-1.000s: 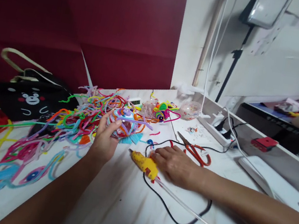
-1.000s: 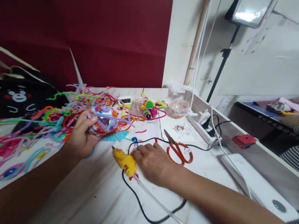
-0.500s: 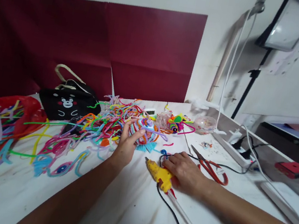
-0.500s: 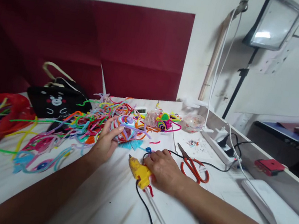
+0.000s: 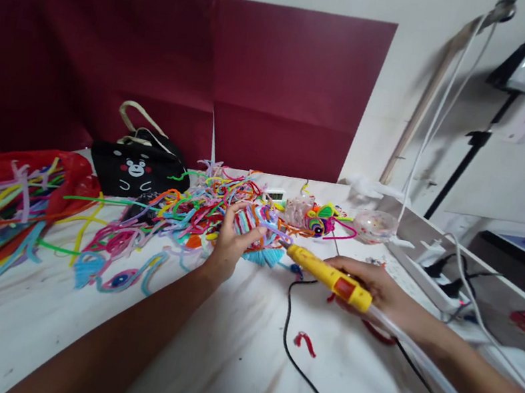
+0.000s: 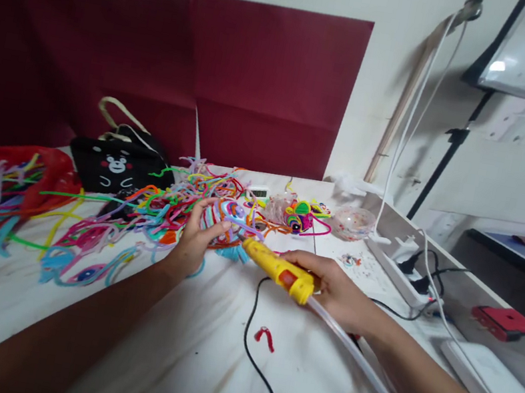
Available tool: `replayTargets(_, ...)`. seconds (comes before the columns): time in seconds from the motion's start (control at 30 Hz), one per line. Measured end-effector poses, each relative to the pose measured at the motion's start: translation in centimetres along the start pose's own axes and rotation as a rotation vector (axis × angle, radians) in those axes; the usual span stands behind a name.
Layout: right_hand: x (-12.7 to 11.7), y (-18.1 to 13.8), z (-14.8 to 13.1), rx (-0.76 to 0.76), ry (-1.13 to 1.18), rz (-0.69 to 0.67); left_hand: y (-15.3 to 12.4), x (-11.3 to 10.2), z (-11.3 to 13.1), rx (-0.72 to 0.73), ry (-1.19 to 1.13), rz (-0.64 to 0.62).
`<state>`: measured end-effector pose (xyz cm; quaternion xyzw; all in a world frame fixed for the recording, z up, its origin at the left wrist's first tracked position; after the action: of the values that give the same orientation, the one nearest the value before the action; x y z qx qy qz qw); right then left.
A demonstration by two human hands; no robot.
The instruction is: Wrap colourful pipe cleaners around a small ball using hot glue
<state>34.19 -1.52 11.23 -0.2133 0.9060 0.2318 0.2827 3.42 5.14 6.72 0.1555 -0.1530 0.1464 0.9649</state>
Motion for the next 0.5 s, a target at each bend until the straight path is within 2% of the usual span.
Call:
replayTargets(0.2,-1.8,0.4,-1.2,-0.099,-0.138,0.028,-0.1,0.0,0.6,0.077,0.074,-0.018)
replayTargets(0.3,-2.4,0.6,-1.6,-0.133,-0.137,0.048,-0.2,0.2,1.1,0.122,0.104,-0.014)
replayTargets(0.5,-2.4,1.0,-0.4,-0.072,-0.102,0.024,-0.6,0.4,1.1,0.117,0.124,-0.094)
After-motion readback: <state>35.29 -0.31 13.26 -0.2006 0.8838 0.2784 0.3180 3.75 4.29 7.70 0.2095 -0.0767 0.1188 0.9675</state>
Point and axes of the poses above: each hand's wrist, its own y-axis towards the middle knuckle, its own x-axis out of the palm, z = x × y, the point moved 1 cm from there along y, towards the middle knuckle, and after that the axes turned 5 degrees about z, right-handed, at the moved point
